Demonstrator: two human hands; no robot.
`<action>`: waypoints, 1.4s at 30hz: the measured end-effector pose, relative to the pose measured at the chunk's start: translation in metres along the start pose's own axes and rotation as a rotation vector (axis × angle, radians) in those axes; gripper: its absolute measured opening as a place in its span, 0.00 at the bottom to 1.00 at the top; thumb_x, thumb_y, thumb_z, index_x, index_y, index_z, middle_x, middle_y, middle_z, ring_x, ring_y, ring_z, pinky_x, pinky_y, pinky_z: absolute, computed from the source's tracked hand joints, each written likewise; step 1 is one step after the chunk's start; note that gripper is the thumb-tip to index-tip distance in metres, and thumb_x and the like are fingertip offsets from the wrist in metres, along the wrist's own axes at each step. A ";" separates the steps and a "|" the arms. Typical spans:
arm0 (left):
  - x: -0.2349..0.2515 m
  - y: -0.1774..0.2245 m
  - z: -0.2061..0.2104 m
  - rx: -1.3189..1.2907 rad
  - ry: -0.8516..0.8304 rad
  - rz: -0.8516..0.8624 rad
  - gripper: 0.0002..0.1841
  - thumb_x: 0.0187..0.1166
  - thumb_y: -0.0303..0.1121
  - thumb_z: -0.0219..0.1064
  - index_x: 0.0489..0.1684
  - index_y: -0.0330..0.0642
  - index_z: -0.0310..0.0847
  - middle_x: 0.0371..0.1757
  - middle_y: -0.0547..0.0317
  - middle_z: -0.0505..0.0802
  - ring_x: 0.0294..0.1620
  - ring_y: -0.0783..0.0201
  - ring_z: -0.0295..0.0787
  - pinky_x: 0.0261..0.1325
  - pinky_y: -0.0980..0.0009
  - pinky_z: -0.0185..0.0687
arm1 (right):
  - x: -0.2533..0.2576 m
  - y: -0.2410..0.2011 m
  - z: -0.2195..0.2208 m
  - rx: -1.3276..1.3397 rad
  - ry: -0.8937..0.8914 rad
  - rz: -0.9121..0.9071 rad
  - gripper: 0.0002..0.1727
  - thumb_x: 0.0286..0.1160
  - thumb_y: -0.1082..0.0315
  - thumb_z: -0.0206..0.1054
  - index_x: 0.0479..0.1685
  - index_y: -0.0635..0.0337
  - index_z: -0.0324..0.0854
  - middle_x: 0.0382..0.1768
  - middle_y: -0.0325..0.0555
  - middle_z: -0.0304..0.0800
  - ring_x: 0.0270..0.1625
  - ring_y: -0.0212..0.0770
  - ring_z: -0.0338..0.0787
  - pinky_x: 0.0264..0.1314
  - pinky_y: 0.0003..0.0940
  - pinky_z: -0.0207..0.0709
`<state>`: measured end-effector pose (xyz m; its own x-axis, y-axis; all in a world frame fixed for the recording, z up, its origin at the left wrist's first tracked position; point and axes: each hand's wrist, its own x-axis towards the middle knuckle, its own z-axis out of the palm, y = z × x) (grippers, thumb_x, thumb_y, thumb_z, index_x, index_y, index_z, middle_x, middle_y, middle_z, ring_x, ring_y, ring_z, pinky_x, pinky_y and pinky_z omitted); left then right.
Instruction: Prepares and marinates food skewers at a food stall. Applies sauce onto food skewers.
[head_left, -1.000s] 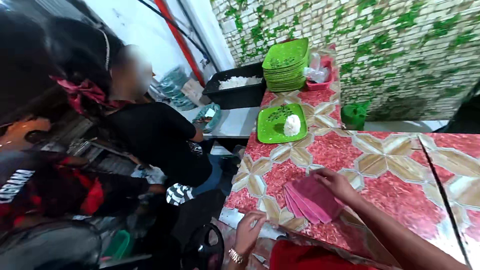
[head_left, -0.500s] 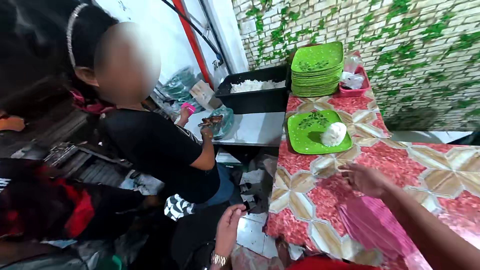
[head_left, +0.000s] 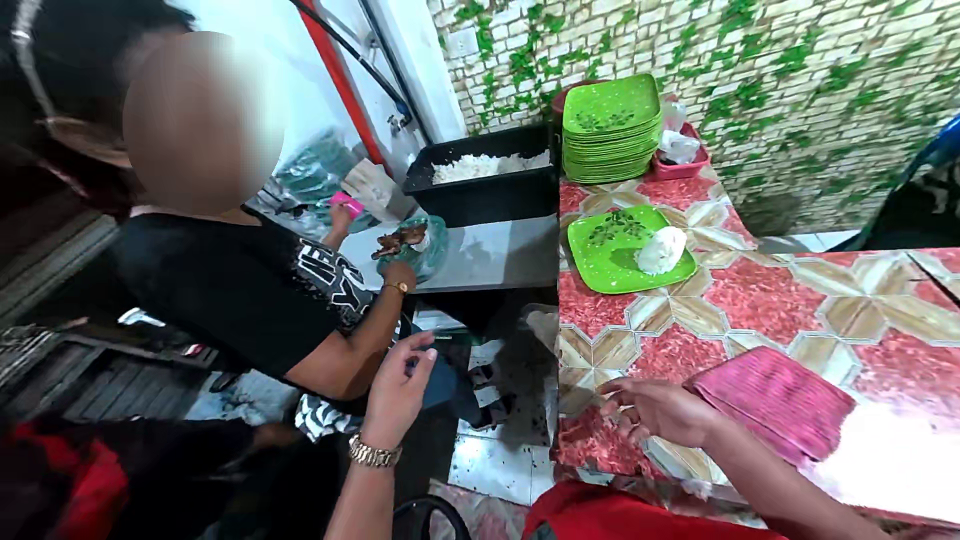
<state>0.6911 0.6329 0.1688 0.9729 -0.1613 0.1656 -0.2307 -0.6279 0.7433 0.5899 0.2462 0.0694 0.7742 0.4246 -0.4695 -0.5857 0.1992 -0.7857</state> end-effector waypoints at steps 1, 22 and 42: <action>-0.003 0.001 -0.008 -0.019 0.037 -0.009 0.22 0.87 0.39 0.57 0.73 0.34 0.77 0.69 0.46 0.88 0.61 0.62 0.89 0.63 0.64 0.85 | 0.004 0.000 0.010 -0.023 -0.048 0.000 0.29 0.88 0.50 0.40 0.74 0.56 0.73 0.50 0.45 0.95 0.38 0.40 0.94 0.42 0.37 0.90; -0.072 -0.078 -0.106 -0.239 0.054 0.098 0.21 0.84 0.35 0.55 0.65 0.26 0.77 0.65 0.46 0.87 0.63 0.67 0.85 0.64 0.71 0.83 | 0.218 0.020 0.316 0.470 0.097 -0.357 0.24 0.97 0.63 0.40 0.82 0.65 0.66 0.67 0.49 0.86 0.62 0.36 0.88 0.65 0.35 0.81; -0.067 0.091 -0.014 0.075 -1.018 0.465 0.24 0.88 0.44 0.57 0.72 0.36 0.79 0.60 0.45 0.92 0.63 0.52 0.89 0.70 0.45 0.80 | -0.059 0.024 0.276 0.214 0.823 -0.861 0.18 0.93 0.70 0.47 0.59 0.72 0.83 0.60 0.50 0.90 0.62 0.32 0.85 0.70 0.33 0.75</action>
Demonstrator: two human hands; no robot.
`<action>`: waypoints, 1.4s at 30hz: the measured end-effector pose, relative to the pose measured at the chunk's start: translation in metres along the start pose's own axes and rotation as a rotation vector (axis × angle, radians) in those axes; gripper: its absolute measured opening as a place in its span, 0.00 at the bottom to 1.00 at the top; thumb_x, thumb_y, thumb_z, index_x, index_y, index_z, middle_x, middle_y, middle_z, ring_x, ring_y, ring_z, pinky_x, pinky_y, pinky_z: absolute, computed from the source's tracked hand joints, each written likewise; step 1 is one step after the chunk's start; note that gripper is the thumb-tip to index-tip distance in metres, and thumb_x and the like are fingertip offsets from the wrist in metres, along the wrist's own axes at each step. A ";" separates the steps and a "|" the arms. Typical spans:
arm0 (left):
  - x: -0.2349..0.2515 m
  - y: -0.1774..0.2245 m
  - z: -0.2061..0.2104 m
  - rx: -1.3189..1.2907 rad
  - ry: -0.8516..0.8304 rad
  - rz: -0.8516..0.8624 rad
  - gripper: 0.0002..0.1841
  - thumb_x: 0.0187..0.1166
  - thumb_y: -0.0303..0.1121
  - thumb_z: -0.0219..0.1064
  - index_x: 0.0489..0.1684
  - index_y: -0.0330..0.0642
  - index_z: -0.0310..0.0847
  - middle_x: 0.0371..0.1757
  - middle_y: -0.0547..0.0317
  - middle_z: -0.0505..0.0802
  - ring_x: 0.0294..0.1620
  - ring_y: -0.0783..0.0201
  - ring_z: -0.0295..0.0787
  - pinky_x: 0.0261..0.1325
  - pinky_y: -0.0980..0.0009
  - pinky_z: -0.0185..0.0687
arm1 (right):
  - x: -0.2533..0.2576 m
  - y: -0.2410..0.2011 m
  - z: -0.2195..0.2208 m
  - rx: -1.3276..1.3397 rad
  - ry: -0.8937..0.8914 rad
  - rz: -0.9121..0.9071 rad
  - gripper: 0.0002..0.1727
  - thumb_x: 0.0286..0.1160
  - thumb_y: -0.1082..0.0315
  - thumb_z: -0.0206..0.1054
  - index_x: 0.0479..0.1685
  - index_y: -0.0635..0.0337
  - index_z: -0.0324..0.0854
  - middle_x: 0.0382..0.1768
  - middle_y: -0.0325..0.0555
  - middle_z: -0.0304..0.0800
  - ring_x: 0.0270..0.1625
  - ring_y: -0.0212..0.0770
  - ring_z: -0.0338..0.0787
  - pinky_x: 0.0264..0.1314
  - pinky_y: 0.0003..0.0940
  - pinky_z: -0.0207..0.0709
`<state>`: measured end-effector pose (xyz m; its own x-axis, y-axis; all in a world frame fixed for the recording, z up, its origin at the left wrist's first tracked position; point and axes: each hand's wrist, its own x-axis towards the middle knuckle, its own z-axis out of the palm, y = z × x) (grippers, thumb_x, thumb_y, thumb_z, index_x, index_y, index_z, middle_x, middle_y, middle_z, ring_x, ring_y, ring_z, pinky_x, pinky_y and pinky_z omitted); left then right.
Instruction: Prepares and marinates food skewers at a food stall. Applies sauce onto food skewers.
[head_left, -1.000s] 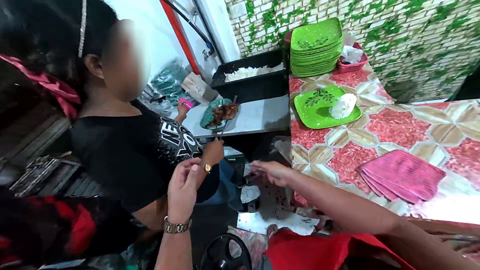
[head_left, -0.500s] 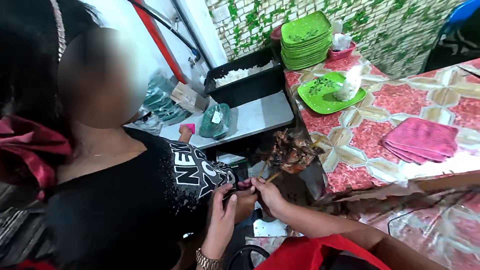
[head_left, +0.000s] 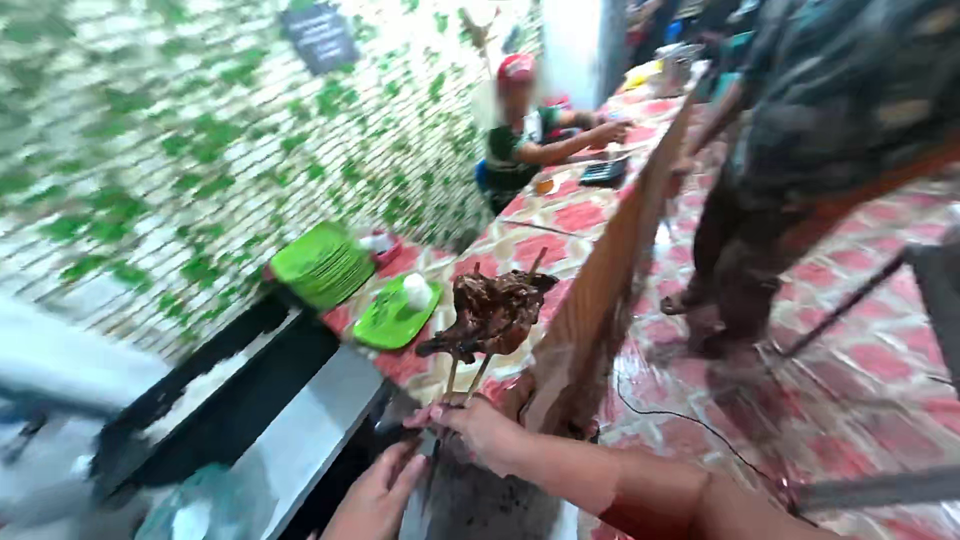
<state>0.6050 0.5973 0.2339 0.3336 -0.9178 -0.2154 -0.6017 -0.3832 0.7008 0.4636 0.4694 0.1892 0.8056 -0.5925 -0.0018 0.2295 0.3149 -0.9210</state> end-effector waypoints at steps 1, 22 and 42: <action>0.013 0.012 0.013 -0.027 -0.091 0.036 0.22 0.88 0.43 0.58 0.68 0.36 0.82 0.58 0.46 0.93 0.62 0.54 0.89 0.70 0.47 0.80 | -0.012 -0.005 -0.018 -0.004 0.038 0.013 0.18 0.93 0.70 0.48 0.60 0.71 0.82 0.60 0.49 0.90 0.61 0.32 0.86 0.69 0.33 0.76; 0.007 0.104 0.417 -0.068 -1.849 -0.021 0.13 0.90 0.27 0.43 0.49 0.37 0.76 0.22 0.65 0.84 0.17 0.77 0.77 0.24 0.82 0.77 | -0.384 0.134 -0.126 0.174 1.304 0.205 0.27 0.93 0.51 0.53 0.71 0.66 0.79 0.51 0.53 0.89 0.44 0.40 0.86 0.54 0.43 0.80; -0.227 0.135 0.670 0.640 -1.890 0.069 0.14 0.92 0.31 0.53 0.64 0.32 0.76 0.28 0.63 0.83 0.19 0.75 0.72 0.23 0.80 0.70 | -0.867 0.222 -0.143 -0.741 1.860 0.941 0.22 0.82 0.64 0.69 0.75 0.48 0.83 0.66 0.60 0.86 0.73 0.65 0.82 0.73 0.62 0.75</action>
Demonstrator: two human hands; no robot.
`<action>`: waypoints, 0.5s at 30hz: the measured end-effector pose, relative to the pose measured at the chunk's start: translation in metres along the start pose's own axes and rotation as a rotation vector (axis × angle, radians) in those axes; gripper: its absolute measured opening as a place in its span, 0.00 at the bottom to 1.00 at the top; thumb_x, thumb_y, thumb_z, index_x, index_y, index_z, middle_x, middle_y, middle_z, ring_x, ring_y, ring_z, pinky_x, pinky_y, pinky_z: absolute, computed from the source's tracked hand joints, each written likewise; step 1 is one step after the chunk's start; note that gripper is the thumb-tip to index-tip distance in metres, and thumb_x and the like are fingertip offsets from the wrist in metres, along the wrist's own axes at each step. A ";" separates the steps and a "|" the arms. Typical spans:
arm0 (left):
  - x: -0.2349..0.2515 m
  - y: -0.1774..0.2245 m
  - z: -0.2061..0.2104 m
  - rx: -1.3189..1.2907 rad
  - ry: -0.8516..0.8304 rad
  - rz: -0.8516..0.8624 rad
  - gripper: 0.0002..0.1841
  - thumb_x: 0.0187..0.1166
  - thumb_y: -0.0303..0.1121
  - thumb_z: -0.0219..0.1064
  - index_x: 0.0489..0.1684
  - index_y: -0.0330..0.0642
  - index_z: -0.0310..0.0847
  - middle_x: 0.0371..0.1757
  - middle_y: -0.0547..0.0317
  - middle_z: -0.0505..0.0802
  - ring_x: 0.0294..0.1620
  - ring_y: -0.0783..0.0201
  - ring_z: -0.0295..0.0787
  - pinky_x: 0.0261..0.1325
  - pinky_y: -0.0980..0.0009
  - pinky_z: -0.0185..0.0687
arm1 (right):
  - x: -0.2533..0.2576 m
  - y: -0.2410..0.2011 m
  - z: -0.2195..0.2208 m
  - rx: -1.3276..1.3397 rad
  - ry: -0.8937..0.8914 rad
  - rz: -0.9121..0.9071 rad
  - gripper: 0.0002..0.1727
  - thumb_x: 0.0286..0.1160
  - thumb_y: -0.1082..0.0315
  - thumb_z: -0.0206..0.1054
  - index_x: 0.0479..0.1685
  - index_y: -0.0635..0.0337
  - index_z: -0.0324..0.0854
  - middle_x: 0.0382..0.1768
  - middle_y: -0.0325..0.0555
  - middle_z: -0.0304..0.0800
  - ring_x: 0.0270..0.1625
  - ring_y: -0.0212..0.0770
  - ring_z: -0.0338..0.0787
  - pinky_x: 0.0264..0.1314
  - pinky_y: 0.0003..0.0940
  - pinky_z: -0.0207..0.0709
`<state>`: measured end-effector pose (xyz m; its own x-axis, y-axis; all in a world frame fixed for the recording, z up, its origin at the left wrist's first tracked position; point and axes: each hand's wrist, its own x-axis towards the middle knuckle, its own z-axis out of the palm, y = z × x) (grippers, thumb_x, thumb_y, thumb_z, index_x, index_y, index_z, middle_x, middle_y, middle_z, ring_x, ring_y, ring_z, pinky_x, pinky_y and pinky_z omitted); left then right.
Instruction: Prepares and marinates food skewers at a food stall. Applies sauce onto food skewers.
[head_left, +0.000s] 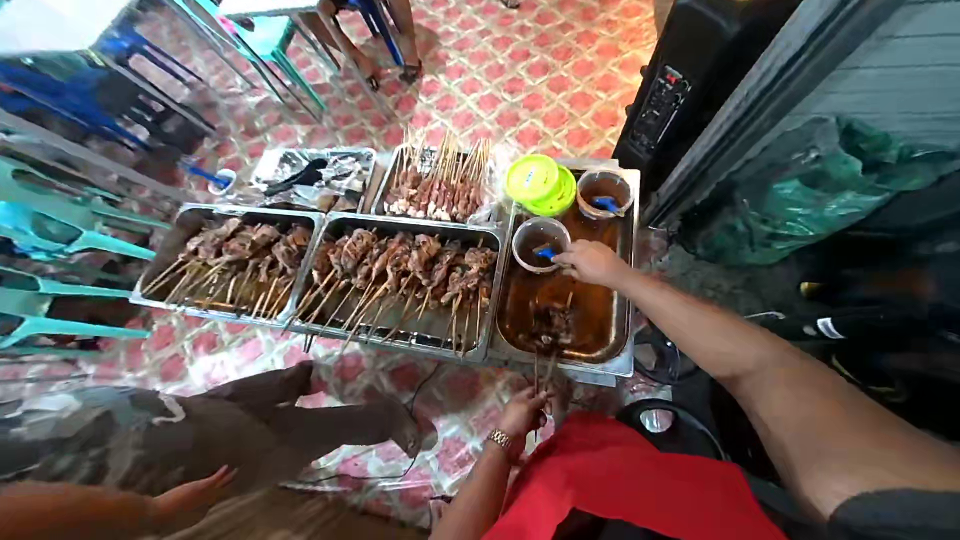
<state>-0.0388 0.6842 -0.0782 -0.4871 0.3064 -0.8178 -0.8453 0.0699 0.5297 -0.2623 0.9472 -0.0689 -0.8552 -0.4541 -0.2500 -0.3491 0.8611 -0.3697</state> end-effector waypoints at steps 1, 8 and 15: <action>0.005 0.003 -0.001 -0.018 -0.002 -0.009 0.14 0.92 0.31 0.52 0.65 0.33 0.76 0.28 0.63 0.83 0.19 0.75 0.73 0.23 0.80 0.71 | 0.007 0.003 0.002 0.006 0.041 -0.041 0.19 0.84 0.62 0.67 0.71 0.51 0.86 0.63 0.60 0.88 0.71 0.64 0.84 0.72 0.61 0.76; 0.025 0.037 -0.012 0.026 0.023 -0.041 0.14 0.93 0.32 0.53 0.64 0.31 0.76 0.31 0.61 0.85 0.20 0.75 0.75 0.25 0.79 0.73 | 0.041 0.004 0.001 0.054 0.115 0.003 0.17 0.85 0.63 0.65 0.67 0.59 0.86 0.61 0.61 0.89 0.70 0.63 0.85 0.73 0.59 0.76; 0.026 0.040 -0.023 0.063 0.125 -0.111 0.20 0.95 0.39 0.48 0.71 0.33 0.74 0.36 0.56 0.90 0.23 0.71 0.79 0.29 0.75 0.76 | 0.038 0.000 -0.012 0.381 0.249 0.256 0.18 0.89 0.59 0.62 0.66 0.59 0.87 0.67 0.58 0.88 0.72 0.58 0.86 0.79 0.58 0.73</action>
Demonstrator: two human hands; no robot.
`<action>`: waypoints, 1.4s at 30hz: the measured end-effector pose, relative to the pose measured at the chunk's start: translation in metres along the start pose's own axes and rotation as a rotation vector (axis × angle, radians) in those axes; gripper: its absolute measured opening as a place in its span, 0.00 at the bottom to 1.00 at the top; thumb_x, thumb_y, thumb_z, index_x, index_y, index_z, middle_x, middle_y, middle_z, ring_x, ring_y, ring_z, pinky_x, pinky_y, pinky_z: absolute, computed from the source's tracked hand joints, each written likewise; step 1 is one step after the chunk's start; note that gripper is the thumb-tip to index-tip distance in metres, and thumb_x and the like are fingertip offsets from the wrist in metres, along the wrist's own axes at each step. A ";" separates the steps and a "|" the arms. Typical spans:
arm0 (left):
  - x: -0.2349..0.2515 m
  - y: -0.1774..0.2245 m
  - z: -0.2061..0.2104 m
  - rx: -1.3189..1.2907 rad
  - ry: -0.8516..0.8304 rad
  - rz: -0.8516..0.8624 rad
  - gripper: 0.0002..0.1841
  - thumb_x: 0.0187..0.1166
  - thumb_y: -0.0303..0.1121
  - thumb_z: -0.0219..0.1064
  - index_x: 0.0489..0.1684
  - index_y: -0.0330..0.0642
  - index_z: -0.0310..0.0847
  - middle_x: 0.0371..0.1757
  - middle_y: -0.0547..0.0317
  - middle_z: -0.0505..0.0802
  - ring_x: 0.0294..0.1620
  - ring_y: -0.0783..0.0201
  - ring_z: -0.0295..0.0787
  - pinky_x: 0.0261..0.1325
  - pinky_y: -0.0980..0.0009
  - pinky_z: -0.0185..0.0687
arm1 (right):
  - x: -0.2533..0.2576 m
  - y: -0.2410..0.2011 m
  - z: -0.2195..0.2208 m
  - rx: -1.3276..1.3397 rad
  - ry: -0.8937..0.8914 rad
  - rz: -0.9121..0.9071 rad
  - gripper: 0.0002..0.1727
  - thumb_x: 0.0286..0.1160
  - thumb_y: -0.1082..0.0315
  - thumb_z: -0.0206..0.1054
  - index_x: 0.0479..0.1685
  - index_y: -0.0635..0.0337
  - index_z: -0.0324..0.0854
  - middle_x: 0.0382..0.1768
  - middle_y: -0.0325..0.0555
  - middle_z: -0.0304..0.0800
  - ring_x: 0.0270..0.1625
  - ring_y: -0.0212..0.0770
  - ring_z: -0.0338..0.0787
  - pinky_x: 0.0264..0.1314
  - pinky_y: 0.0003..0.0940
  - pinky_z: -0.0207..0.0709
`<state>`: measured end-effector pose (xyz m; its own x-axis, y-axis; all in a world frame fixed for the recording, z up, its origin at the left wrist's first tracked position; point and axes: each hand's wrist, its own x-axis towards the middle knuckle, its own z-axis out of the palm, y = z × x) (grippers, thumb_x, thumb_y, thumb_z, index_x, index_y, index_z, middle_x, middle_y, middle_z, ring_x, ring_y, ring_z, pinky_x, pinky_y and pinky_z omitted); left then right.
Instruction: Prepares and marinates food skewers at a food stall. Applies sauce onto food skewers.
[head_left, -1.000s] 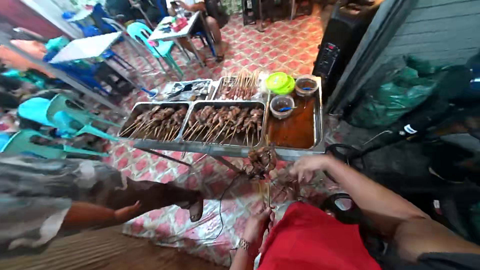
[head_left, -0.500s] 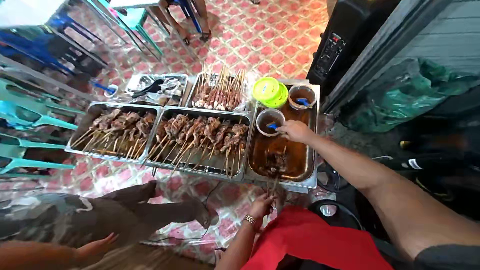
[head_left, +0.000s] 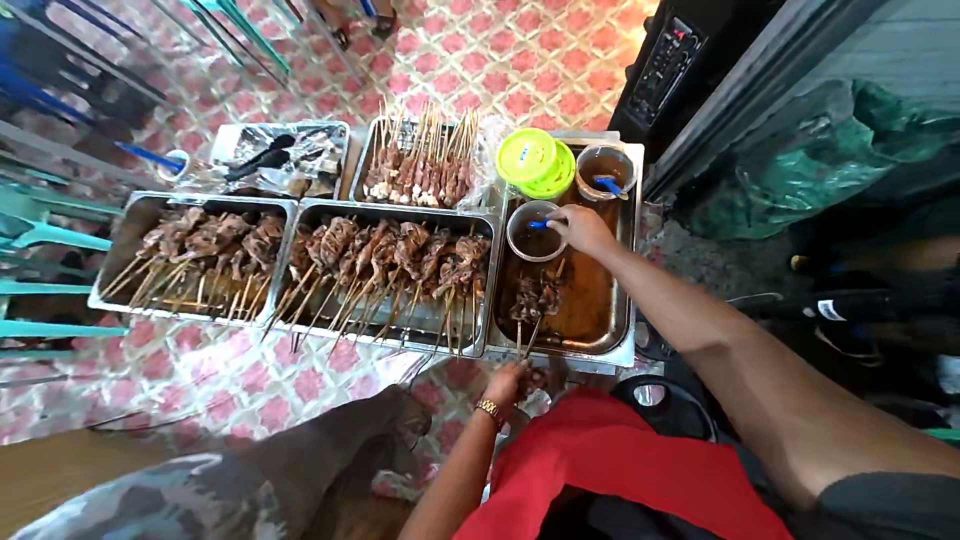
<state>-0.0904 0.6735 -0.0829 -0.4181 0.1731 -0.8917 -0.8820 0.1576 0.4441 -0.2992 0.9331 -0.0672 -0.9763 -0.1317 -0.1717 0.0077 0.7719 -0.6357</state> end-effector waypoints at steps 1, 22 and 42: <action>-0.001 -0.001 -0.003 0.015 0.007 0.000 0.21 0.95 0.39 0.48 0.73 0.33 0.73 0.38 0.55 0.90 0.24 0.70 0.80 0.30 0.74 0.77 | -0.010 -0.008 -0.011 0.049 0.055 0.042 0.18 0.89 0.58 0.62 0.65 0.59 0.87 0.66 0.57 0.89 0.71 0.58 0.87 0.78 0.58 0.73; 0.006 -0.007 -0.009 0.272 0.079 0.032 0.19 0.96 0.37 0.46 0.73 0.34 0.73 0.40 0.52 0.90 0.27 0.65 0.84 0.33 0.68 0.82 | -0.173 0.024 0.010 0.473 0.297 0.582 0.19 0.91 0.56 0.59 0.63 0.61 0.85 0.42 0.52 0.92 0.36 0.44 0.87 0.44 0.45 0.81; -0.014 0.012 0.016 1.067 0.124 0.087 0.23 0.91 0.42 0.51 0.73 0.33 0.75 0.71 0.34 0.84 0.73 0.39 0.82 0.73 0.39 0.75 | -0.122 -0.079 -0.039 -0.134 -0.014 -0.256 0.16 0.87 0.62 0.63 0.61 0.60 0.90 0.60 0.57 0.92 0.66 0.57 0.90 0.73 0.58 0.78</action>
<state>-0.0916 0.6889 -0.0631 -0.5425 0.1345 -0.8292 -0.2286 0.9262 0.2998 -0.1889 0.9125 0.0338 -0.9397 -0.3407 -0.0295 -0.2682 0.7877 -0.5546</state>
